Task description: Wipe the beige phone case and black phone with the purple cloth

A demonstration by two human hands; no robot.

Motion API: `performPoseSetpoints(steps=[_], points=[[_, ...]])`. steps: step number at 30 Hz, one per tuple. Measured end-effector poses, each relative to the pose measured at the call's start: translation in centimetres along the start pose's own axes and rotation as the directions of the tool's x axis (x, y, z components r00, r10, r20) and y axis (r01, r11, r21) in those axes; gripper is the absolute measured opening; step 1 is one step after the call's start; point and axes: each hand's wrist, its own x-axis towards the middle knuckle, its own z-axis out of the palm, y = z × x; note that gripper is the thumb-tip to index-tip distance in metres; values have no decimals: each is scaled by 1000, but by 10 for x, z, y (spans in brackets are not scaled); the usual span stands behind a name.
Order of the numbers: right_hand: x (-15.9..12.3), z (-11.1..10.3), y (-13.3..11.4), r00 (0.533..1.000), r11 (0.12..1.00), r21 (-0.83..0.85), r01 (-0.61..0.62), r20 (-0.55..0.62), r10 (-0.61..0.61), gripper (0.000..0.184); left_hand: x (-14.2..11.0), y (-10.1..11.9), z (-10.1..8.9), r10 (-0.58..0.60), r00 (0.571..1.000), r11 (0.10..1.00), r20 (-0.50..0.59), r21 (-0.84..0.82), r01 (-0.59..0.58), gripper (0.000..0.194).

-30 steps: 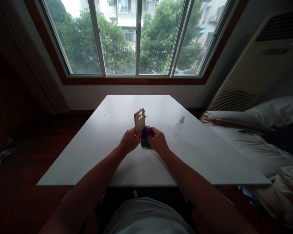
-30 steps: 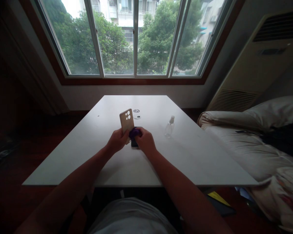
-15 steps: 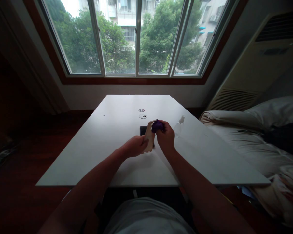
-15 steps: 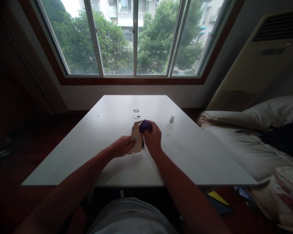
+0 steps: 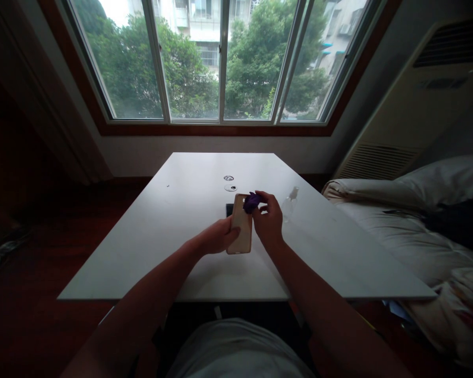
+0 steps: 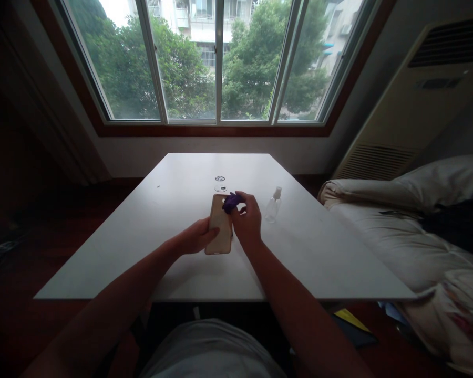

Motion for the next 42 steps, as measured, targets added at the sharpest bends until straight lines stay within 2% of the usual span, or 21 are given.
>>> performPoseSetpoints(steps=[3,6,10,12,14,17,21,23,25,27,29,32,34,38,42], points=[[1,-3,-2,994,993,-50,106,16,-106,33,0,-1,-1,-6,997,999,81,-39,9,26],[2,-5,-3,980,977,-83,197,46,-193,30,0,0,-4,-17,994,998,106,-59,23,26],[5,-7,-3,946,955,-66,289,174,-274,35,0,0,-9,-15,989,993,145,-114,32,28],[5,-7,-2,937,959,-53,280,233,-260,37,-1,0,-10,-37,984,987,175,-148,64,32],[5,-5,1,947,969,-57,239,234,-220,35,-1,-1,-10,-74,977,970,202,-212,117,40],[4,0,9,980,991,-57,124,164,-113,31,0,-1,-8,-102,963,886,248,-418,201,62],[4,5,21,994,999,3,-54,98,53,30,4,1,-9,-78,975,783,207,-592,189,88],[3,6,24,993,996,16,-83,89,81,30,6,4,-10,-107,978,747,180,-634,199,86],[2,6,23,992,997,5,-82,99,82,30,6,8,-10,-149,966,666,209,-701,255,77],[1,5,18,992,999,-14,-45,118,47,30,6,12,-10,-176,949,570,263,-758,316,70],[0,4,12,995,999,-43,26,94,-22,30,5,16,-9,-194,937,516,292,-782,351,68],[-2,2,2,995,989,-111,102,8,-101,28,4,18,-5,-226,933,537,279,-764,358,66],[-2,1,-2,994,988,-108,108,-3,-109,27,4,16,-2,-238,936,579,260,-735,352,65],[-5,3,-7,988,990,-6,144,58,-143,20,7,11,1,-213,956,671,204,-681,295,68],[-8,7,-10,961,972,80,220,155,-230,26,8,11,-3,-175,979,738,107,-644,202,70]])
